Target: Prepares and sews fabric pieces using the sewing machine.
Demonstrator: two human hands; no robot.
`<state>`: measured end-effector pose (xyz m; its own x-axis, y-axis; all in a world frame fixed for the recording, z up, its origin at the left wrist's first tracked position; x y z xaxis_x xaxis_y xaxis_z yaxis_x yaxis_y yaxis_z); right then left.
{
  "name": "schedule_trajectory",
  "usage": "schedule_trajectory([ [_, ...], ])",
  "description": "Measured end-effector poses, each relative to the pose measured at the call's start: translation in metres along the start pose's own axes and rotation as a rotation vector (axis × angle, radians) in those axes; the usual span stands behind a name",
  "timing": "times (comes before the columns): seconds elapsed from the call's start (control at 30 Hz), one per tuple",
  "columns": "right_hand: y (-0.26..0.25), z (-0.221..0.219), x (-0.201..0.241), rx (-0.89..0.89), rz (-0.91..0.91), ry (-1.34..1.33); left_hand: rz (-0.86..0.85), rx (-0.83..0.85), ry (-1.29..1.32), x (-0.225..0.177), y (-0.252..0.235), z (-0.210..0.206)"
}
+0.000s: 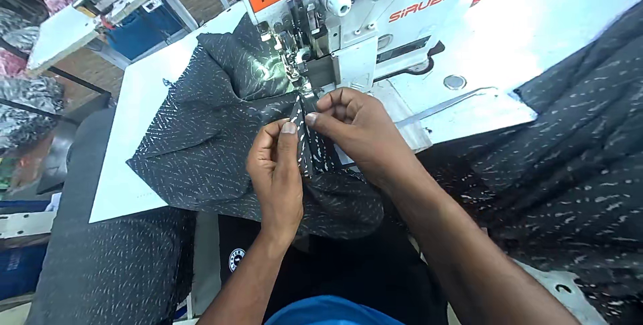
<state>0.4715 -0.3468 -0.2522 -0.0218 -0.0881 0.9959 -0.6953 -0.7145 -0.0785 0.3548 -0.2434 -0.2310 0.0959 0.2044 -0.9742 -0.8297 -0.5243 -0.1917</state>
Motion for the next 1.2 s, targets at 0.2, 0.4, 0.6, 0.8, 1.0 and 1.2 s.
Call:
schedule_trajectory([
  [0.2, 0.000, 0.014, 0.001, -0.068, -0.036, 0.084, -0.008, -0.033, 0.055, -0.007, -0.004, 0.004],
  [0.4, -0.008, 0.001, -0.002, 0.179, 0.000, -0.076, -0.011, -0.018, 0.065, -0.009, -0.006, 0.001],
  [0.6, 0.001, -0.001, 0.000, 0.151, 0.056, -0.029, -0.012, -0.003, 0.026, -0.009, -0.004, -0.001],
  [0.8, 0.016, -0.001, 0.001, 0.023, 0.127, 0.169, -0.100, 0.030, -0.155, -0.009, 0.001, -0.008],
  [1.0, 0.019, 0.003, -0.004, 0.043, 0.159, 0.248, -0.085, 0.222, -0.249, -0.011, 0.004, -0.018],
  [1.2, 0.017, 0.005, -0.004, -0.023, 0.100, 0.325, 0.007, 0.642, -0.539, -0.010, 0.015, -0.002],
])
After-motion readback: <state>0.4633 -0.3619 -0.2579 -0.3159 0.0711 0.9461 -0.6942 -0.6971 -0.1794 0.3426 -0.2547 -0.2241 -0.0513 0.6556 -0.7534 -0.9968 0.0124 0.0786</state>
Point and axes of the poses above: each hand's wrist, its own y-axis away from the middle knuckle, its own z-axis out of the back of the hand, x = y × z, the point moved 5 cm from there along -y, towards the middle knuckle, and after that the axes turned 12 degrees about x, right-handed, at the moved point
